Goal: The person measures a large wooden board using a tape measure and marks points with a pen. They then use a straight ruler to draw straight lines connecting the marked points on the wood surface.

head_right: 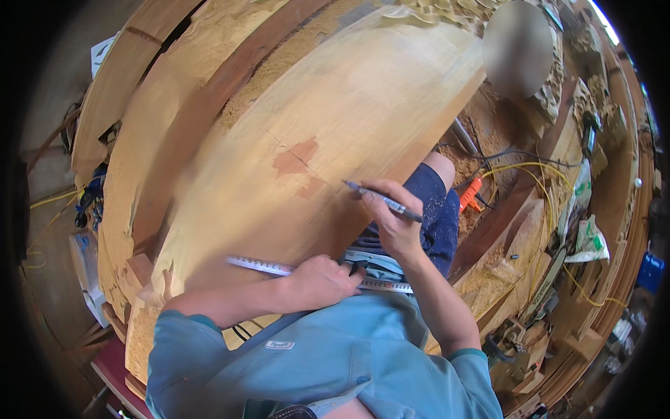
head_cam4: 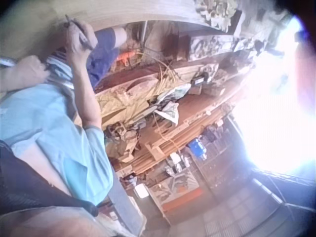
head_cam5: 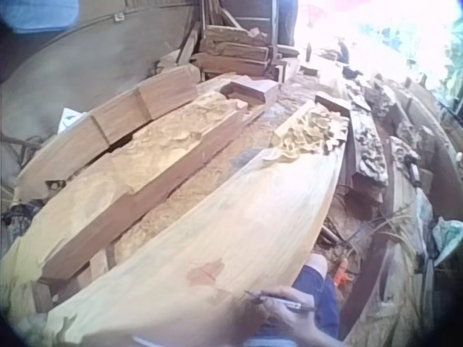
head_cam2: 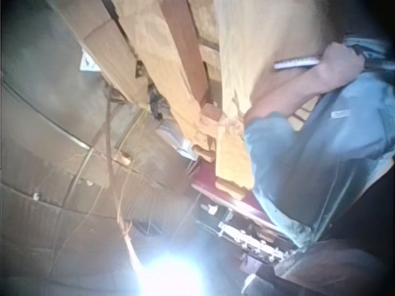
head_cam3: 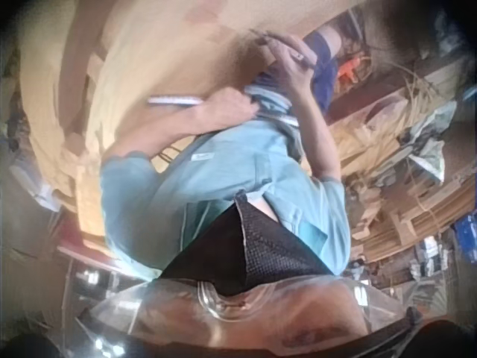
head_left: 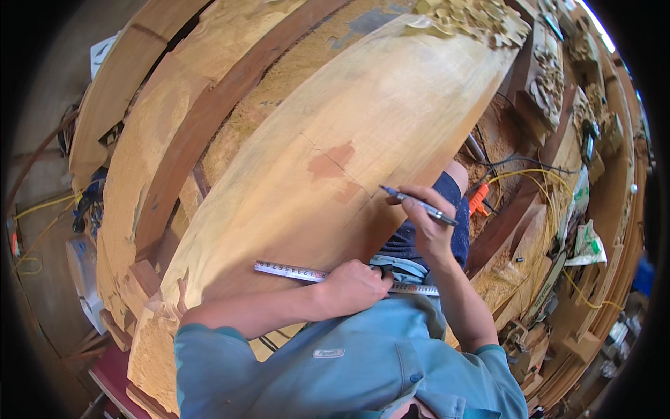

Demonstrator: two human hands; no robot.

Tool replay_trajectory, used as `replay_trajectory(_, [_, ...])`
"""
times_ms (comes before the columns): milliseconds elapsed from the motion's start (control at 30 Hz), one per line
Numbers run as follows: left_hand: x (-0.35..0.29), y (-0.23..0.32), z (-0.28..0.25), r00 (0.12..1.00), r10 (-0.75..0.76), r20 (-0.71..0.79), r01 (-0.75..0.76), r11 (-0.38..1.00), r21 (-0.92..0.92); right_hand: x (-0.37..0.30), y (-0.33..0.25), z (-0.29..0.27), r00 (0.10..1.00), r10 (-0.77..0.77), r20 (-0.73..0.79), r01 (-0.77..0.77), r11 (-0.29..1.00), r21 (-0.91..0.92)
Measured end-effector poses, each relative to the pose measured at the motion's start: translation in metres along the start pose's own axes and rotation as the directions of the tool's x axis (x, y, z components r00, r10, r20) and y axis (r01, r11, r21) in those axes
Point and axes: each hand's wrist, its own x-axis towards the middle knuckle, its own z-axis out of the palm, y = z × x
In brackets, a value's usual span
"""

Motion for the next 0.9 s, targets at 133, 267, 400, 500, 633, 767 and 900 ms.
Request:
replay_trajectory(133, [0.001, 0.0, 0.008, 0.999, -0.006, -0.038, 0.007, 1.0, 0.027, 0.045, -0.03, 0.021, 0.993, -0.091, 0.073, 0.106, 0.962, -0.252])
replay_trajectory(267, [0.0, 0.0, 0.008, 0.998, 0.003, -0.069, -0.003, 1.0, -0.004, 0.085, -0.038, 0.063, 0.989, -0.059, 0.133, 0.093, 0.96, -0.265])
replay_trajectory(400, [0.0, -0.003, 0.007, 0.996, -0.006, -0.088, -0.003, 0.995, -0.097, 0.105, -0.037, 0.094, 0.985, -0.023, 0.171, 0.071, 0.956, -0.283])
replay_trajectory(500, [0.0, -0.008, 0.003, 0.999, 0.001, -0.045, -0.009, 0.983, -0.185, 0.112, -0.035, 0.103, 0.977, 0.006, 0.212, 0.067, 0.94, -0.334])
replay_trajectory(633, [-0.001, -0.013, -0.001, 0.999, -0.015, -0.028, 0.007, 0.963, -0.271, 0.114, -0.039, 0.106, 0.976, 0.075, 0.206, 0.011, 0.922, -0.388])
replay_trajectory(767, [-0.002, -0.015, 0.0, 0.999, -0.032, -0.033, 0.02, 0.95, -0.312, 0.115, -0.044, 0.107, 0.967, 0.093, 0.237, 0.012, 0.914, -0.406])
replay_trajectory(900, [-0.001, -0.018, -0.001, 0.999, -0.04, -0.021, 0.03, 0.935, -0.354, 0.117, -0.041, 0.106, 0.965, 0.047, 0.257, 0.063, 0.914, -0.4])
